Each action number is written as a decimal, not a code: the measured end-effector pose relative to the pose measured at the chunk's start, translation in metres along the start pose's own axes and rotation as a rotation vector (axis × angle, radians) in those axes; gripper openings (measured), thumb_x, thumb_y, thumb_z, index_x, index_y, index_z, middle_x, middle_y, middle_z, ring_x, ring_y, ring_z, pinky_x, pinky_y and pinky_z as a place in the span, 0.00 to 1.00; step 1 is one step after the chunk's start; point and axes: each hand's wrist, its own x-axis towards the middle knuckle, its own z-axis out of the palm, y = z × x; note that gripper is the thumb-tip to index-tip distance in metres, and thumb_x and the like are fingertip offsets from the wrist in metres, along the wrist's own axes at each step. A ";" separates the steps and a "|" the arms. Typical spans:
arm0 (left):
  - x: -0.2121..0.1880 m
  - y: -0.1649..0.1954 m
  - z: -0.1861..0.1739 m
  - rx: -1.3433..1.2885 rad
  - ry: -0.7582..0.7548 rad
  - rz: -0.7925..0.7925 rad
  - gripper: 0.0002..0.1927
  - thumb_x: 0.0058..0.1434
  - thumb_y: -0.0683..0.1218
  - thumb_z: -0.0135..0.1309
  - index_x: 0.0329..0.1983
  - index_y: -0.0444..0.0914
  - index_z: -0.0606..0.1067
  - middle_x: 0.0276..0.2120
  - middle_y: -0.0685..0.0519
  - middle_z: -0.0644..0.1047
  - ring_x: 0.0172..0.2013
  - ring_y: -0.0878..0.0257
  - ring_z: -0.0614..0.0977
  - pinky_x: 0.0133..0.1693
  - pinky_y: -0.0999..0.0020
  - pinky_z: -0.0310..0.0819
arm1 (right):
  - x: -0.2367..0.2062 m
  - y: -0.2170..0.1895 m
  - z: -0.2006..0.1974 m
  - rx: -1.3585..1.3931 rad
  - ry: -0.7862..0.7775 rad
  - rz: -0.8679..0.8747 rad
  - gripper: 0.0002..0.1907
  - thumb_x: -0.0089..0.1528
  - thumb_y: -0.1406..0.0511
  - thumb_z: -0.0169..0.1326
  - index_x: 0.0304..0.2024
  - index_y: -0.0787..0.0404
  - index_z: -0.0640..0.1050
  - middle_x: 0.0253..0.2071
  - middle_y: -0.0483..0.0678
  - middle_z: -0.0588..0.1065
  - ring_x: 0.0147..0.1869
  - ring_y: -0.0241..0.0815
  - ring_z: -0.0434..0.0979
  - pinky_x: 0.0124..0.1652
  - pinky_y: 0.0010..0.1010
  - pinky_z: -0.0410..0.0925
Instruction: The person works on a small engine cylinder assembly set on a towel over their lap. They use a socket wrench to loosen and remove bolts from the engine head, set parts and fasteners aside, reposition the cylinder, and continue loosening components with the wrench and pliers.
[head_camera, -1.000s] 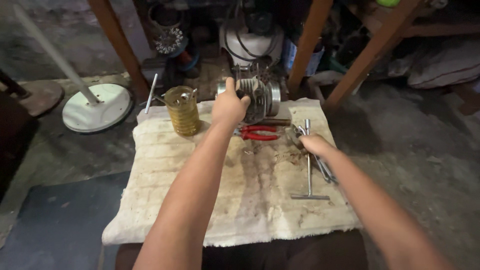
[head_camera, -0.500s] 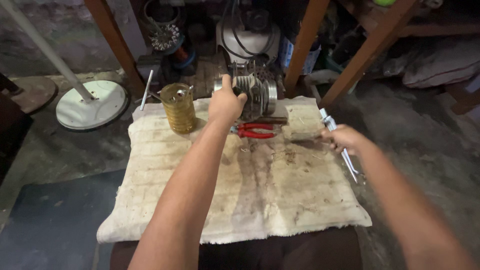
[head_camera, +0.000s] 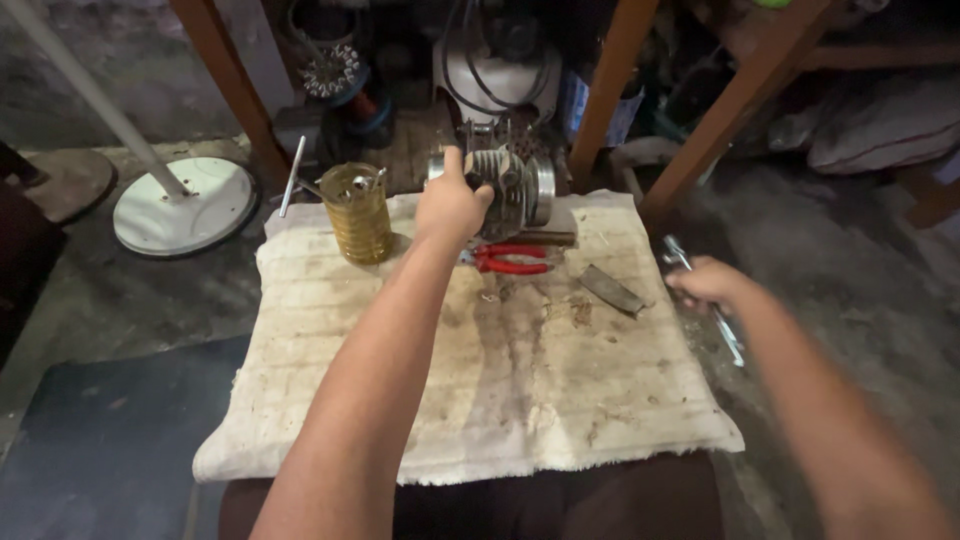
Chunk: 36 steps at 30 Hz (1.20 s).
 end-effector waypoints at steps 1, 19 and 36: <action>-0.001 0.000 -0.001 0.007 -0.003 -0.013 0.32 0.56 0.52 0.61 0.61 0.42 0.63 0.43 0.35 0.80 0.47 0.36 0.80 0.49 0.45 0.74 | -0.001 0.013 0.001 0.030 -0.034 0.026 0.19 0.63 0.58 0.57 0.35 0.71 0.80 0.27 0.56 0.76 0.24 0.46 0.71 0.23 0.39 0.64; -0.010 0.000 -0.009 0.023 -0.028 0.020 0.34 0.57 0.51 0.60 0.63 0.39 0.61 0.41 0.34 0.80 0.46 0.36 0.80 0.48 0.45 0.73 | -0.031 0.147 0.086 -0.206 0.086 0.451 0.24 0.56 0.55 0.64 0.42 0.71 0.86 0.44 0.63 0.86 0.45 0.59 0.87 0.43 0.47 0.76; -0.006 -0.001 -0.005 0.022 -0.022 0.009 0.41 0.56 0.52 0.62 0.70 0.41 0.57 0.46 0.35 0.80 0.48 0.37 0.80 0.50 0.48 0.74 | 0.011 0.073 0.019 0.034 0.664 -0.386 0.14 0.61 0.64 0.60 0.49 0.56 0.85 0.44 0.51 0.83 0.46 0.44 0.81 0.47 0.37 0.73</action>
